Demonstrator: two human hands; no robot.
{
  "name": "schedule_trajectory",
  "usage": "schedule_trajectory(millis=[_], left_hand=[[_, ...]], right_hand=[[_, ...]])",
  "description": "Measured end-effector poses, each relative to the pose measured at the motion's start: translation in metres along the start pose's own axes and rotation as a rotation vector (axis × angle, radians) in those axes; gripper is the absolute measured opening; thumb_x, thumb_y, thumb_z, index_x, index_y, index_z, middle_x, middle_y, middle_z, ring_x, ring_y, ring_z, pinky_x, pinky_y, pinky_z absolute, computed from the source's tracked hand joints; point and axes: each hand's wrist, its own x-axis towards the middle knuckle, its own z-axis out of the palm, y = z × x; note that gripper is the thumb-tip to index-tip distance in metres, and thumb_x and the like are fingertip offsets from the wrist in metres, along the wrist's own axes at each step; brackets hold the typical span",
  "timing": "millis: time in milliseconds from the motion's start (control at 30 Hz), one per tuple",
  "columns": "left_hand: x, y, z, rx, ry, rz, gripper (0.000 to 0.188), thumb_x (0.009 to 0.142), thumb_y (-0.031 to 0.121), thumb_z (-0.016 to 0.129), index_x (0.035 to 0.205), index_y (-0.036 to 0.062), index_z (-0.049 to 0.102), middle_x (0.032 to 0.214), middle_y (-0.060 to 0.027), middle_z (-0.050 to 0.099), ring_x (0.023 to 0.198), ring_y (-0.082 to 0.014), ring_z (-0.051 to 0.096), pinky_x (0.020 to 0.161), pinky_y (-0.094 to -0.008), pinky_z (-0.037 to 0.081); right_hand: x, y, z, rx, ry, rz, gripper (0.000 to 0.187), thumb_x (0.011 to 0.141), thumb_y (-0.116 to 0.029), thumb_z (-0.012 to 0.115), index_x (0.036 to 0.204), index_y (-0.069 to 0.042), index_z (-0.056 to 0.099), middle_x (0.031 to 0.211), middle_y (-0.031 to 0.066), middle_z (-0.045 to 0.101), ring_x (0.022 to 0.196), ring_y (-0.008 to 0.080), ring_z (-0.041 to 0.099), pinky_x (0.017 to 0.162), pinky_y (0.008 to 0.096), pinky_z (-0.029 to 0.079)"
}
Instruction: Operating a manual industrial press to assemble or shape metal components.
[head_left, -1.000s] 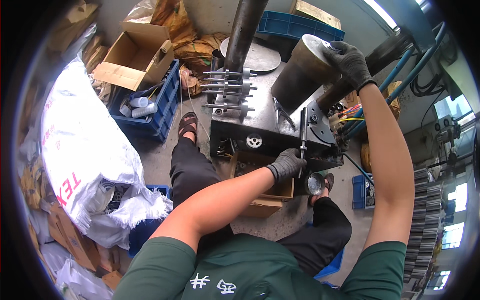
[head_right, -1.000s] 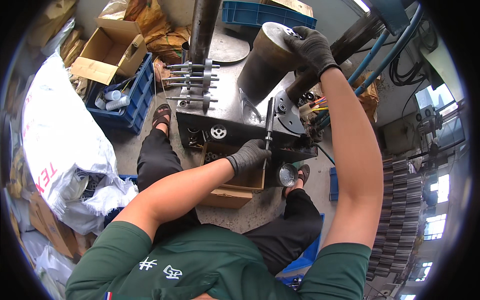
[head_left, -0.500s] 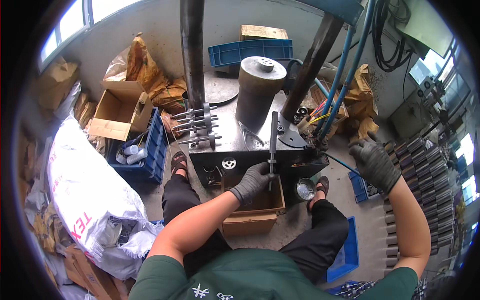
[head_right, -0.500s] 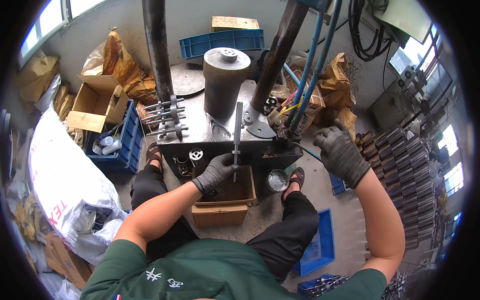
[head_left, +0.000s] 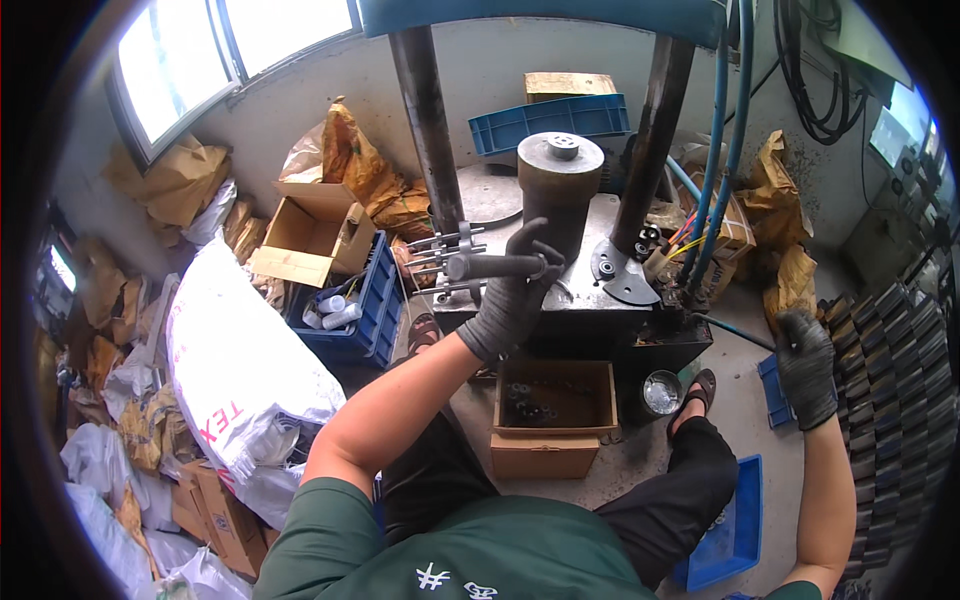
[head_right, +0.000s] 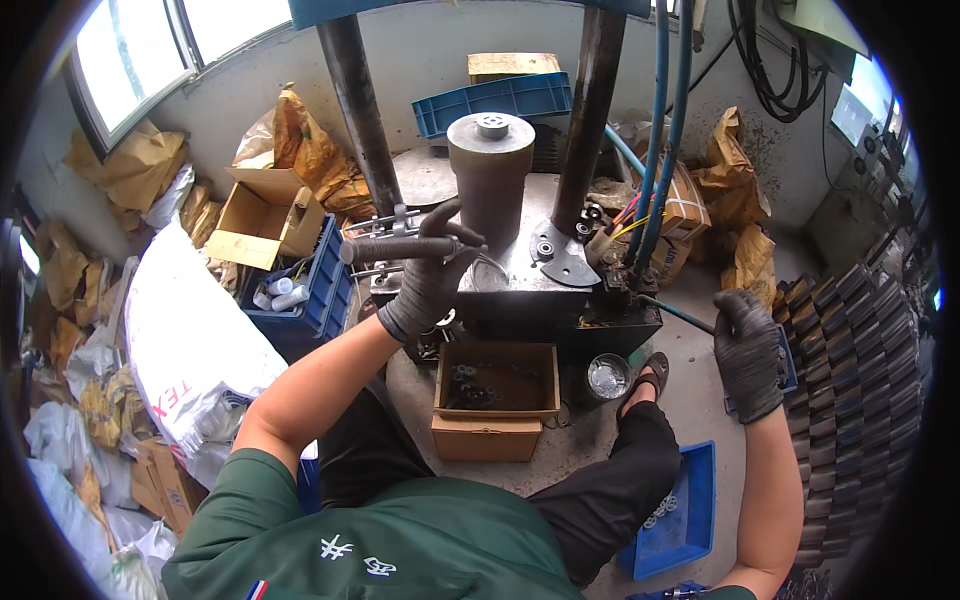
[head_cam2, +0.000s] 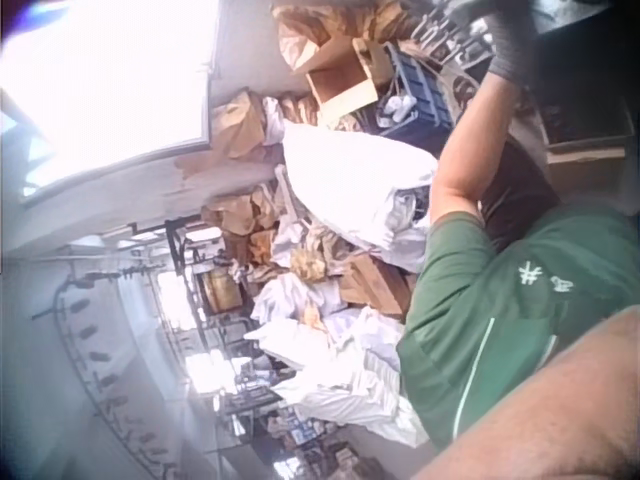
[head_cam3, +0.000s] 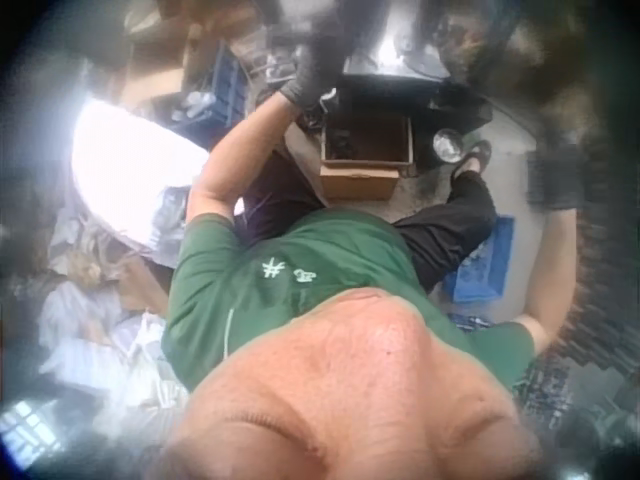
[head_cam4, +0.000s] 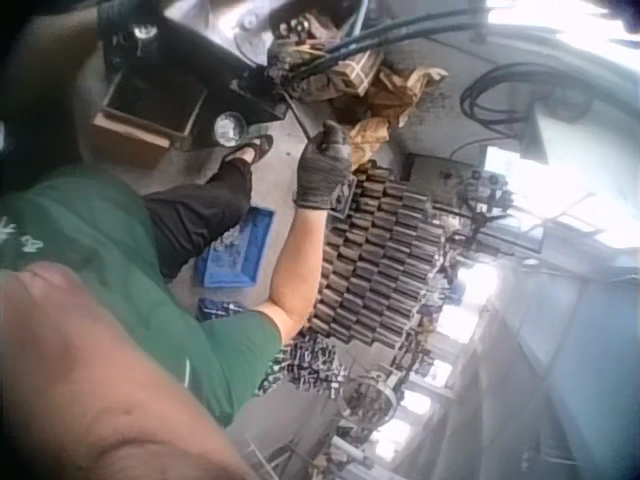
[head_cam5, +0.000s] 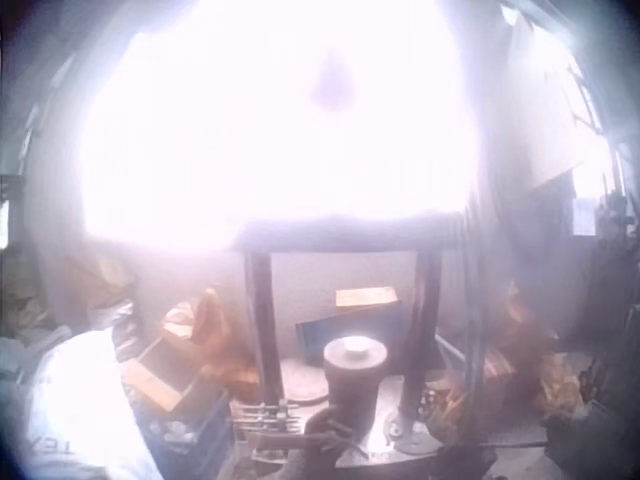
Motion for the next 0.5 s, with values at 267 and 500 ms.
schedule_trajectory(millis=[267, 500], left_hand=[[0.160, -0.036, -0.004, -0.395, 0.168, -0.036, 0.055, 0.092, -0.005, 0.068, 0.138, 0.0014, 0.038, 0.097, -0.0081, 0.062, 0.091, -0.0188, 0.068, 0.082, -0.0333, 0.062], [0.239, -0.081, 0.006, -0.188, 0.375, -0.094, 0.038, 0.088, -0.006, 0.068, 0.116, 0.0029, 0.044, 0.085, -0.0091, 0.056, 0.067, -0.0193, 0.064, 0.058, -0.0356, 0.058]], right_hand=[[0.123, 0.037, 0.024, -0.258, 0.149, 0.180, 0.043, 0.093, -0.024, 0.067, 0.131, -0.007, 0.063, 0.122, 0.0191, 0.068, 0.109, 0.0367, 0.068, 0.098, 0.0432, 0.054], [0.170, 0.050, 0.031, -0.341, -0.021, 0.383, 0.059, 0.101, -0.052, 0.053, 0.141, -0.009, 0.058, 0.126, 0.0224, 0.068, 0.120, 0.0375, 0.064, 0.105, 0.0476, 0.048]])
